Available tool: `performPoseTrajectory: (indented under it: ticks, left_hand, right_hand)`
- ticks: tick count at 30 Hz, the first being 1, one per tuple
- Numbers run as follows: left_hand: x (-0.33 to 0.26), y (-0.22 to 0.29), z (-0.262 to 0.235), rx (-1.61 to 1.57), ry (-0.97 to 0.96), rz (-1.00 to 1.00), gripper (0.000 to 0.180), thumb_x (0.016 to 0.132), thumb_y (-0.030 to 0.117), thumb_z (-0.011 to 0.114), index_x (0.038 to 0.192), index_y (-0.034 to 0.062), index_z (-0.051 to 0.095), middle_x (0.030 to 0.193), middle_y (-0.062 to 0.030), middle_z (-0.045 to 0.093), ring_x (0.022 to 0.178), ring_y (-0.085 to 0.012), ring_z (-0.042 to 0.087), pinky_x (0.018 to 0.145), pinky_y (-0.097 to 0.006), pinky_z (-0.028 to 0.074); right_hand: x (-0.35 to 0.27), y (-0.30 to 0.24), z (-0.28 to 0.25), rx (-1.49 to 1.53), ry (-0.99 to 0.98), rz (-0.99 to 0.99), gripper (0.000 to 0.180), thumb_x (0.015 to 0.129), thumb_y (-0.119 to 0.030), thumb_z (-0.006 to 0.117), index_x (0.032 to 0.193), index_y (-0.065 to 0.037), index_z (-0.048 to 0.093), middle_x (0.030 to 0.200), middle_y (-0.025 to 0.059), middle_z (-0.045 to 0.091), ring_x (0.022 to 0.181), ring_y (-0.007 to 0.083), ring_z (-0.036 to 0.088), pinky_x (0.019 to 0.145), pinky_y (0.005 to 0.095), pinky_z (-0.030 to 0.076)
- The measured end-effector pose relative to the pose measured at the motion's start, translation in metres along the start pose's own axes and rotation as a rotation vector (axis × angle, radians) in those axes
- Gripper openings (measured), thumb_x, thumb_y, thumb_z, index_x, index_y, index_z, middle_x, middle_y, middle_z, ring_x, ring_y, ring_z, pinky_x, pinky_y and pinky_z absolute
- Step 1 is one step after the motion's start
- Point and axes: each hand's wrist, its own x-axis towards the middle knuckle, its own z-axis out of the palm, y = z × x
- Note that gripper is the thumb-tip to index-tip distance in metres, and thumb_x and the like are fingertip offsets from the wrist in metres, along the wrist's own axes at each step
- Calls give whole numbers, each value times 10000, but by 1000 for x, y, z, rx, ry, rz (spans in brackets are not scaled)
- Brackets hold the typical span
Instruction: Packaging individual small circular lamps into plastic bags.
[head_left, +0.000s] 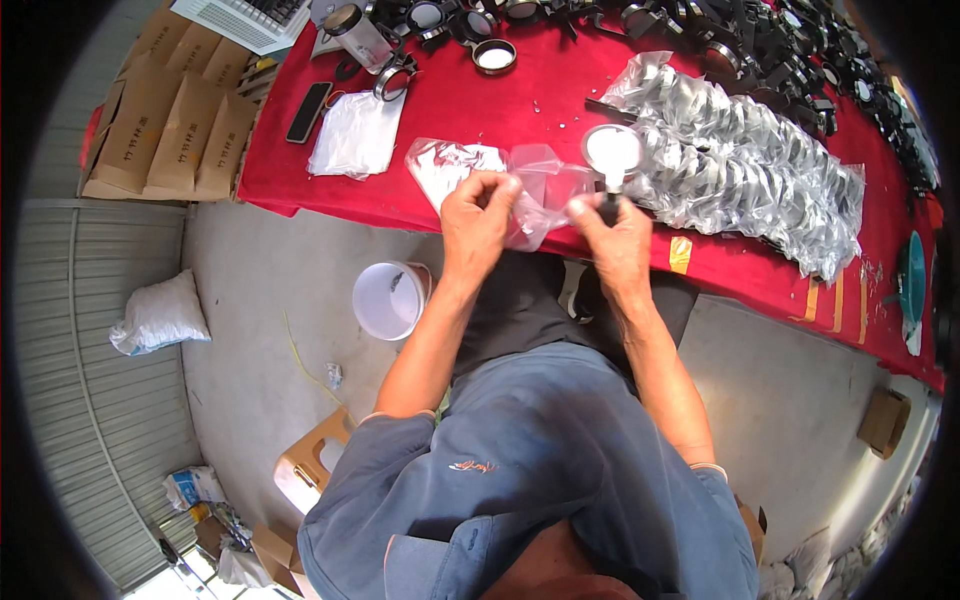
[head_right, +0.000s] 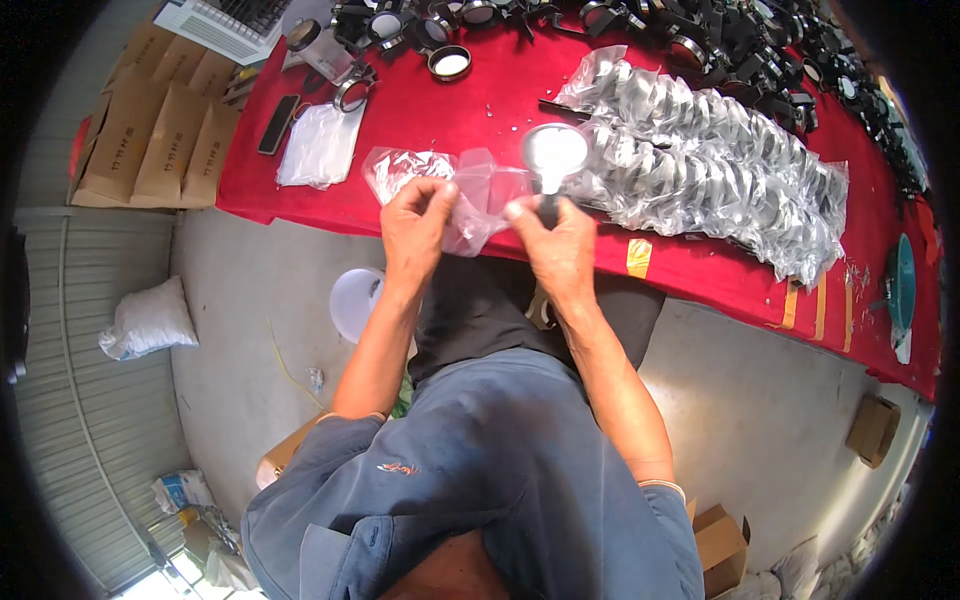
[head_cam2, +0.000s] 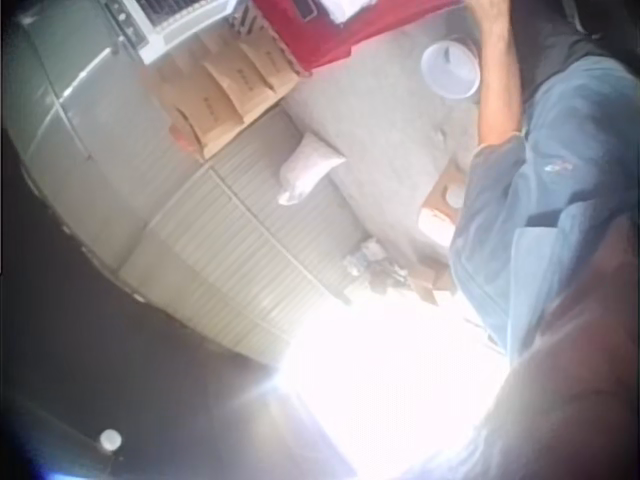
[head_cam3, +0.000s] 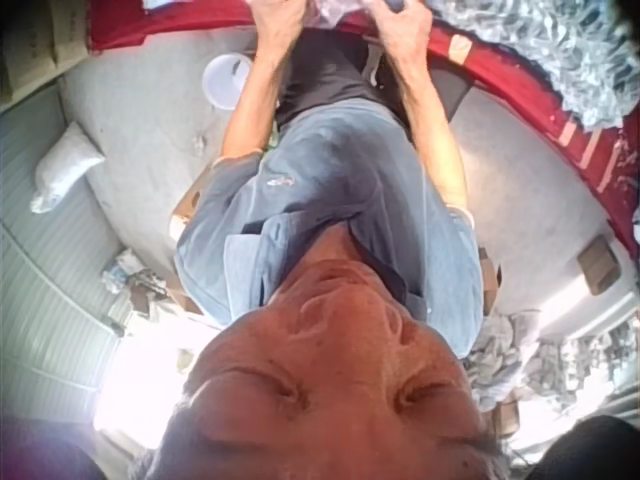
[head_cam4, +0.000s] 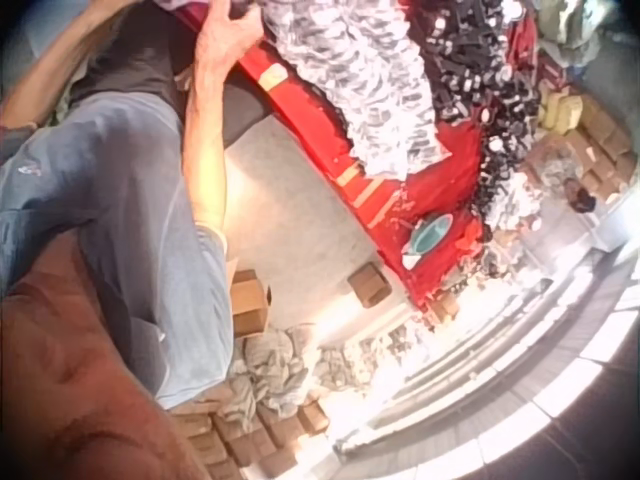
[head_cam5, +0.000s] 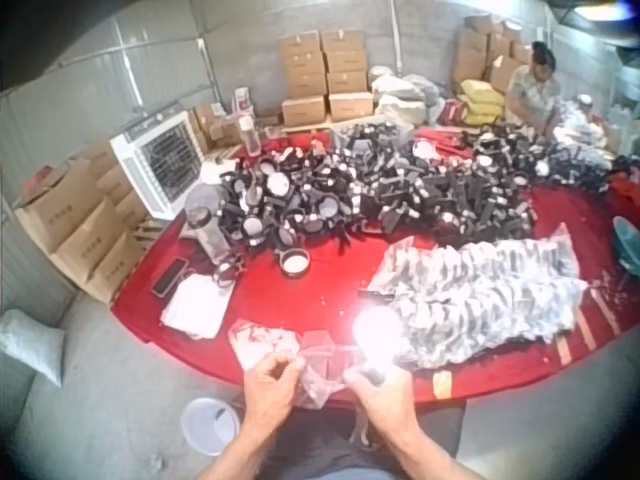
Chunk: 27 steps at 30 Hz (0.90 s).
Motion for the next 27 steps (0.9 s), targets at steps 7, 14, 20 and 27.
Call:
performPoseTrajectory:
  ticks: [7,14,20,27]
  left_hand:
    - [18,25,3,100,-153,44,155,989,145,745,1009,-8,758,794,-24,699,705,-82,629,645,-264,506]
    - [24,65,24,383,-347,390,126,932,126,776,978,9,768,874,-77,696,736,-165,657,665,-313,516]
    - [27,71,30,376,-650,430,98,972,96,723,1006,6,710,1199,-115,729,1035,-229,700,840,-355,561]
    - [35,62,27,394,-800,398,136,1027,110,635,1031,-26,648,1343,-147,690,1123,-255,680,956,-375,537]
  right_hand:
    - [1,-20,-33,-365,246,-257,243,909,-208,836,1013,-1,766,917,122,754,824,229,725,784,375,565]
    - [-36,-7,-85,-87,-222,-216,192,908,-161,735,823,-4,665,784,3,627,691,97,526,639,284,418]
    - [-31,-28,-82,-665,-169,-517,185,709,-17,755,844,55,651,1194,165,680,870,320,676,779,415,550]
    - [-30,-37,-85,-641,-75,-458,198,719,-42,764,862,49,662,1502,171,580,873,307,704,811,423,571]
